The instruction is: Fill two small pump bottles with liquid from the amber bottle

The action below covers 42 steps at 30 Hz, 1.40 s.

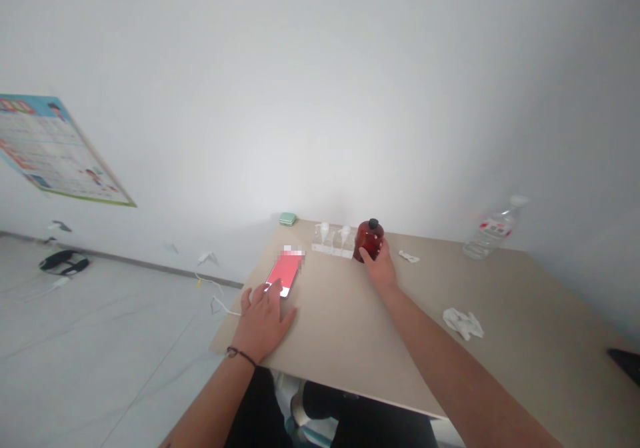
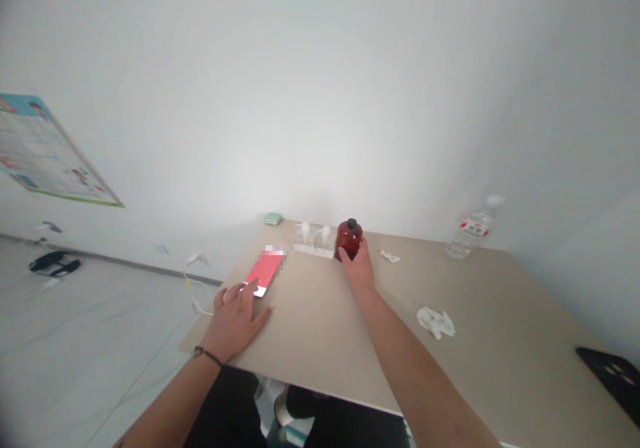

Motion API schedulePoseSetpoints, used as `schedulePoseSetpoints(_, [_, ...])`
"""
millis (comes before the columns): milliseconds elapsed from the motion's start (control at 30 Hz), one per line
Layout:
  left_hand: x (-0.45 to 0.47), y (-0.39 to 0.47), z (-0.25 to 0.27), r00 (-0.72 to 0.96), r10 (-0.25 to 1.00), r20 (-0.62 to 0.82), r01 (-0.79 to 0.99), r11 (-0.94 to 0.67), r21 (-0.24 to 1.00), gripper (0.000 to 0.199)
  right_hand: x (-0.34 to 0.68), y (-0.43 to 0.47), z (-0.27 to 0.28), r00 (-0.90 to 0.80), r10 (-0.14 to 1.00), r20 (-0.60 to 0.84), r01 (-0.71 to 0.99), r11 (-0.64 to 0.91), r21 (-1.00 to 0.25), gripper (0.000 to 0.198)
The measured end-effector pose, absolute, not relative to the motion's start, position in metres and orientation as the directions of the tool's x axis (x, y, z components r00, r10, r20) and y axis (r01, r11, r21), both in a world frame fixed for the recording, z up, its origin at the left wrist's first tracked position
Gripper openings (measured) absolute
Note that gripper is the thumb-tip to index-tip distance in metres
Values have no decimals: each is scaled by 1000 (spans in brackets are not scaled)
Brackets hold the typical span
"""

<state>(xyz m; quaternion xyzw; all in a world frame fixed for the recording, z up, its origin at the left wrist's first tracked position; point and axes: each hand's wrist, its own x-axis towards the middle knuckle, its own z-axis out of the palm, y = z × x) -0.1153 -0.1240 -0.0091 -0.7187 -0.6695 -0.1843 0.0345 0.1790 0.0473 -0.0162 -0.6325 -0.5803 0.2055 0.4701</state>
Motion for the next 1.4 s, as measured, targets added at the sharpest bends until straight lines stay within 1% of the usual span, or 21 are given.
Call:
schedulePoseSetpoints(167, [-114, -125, -7, 36, 951, 309, 978, -97, 187, 59, 178, 46, -15, 257, 927, 274, 542, 96, -835, 88])
schedulePoseSetpoints(467, [-115, -126, -9, 41, 951, 306, 978, -102, 184, 55, 178, 45, -15, 263, 929, 262, 572, 68, -817, 87])
schedulePoseSetpoints(800, [-114, -126, -10, 57, 952, 300, 985, -102, 137, 52, 177, 43, -13, 255, 936, 242, 578, 54, -814, 87])
schedulePoseSetpoints(1067, [-116, -127, -14, 79, 950, 302, 988, -114, 102, 47, 178, 43, -15, 284, 940, 191, 576, -7, -818, 91])
schedulePoseSetpoints(1233, [-117, -129, -15, 89, 949, 303, 989, -120, 83, 47, 177, 44, -16, 277, 938, 207, 573, 11, -819, 88])
schedulePoseSetpoints(1400, [-119, -129, -20, 102, 948, 301, 987, -133, 86, 50, 176, 43, -17, 272, 938, 214, 575, 20, -818, 85])
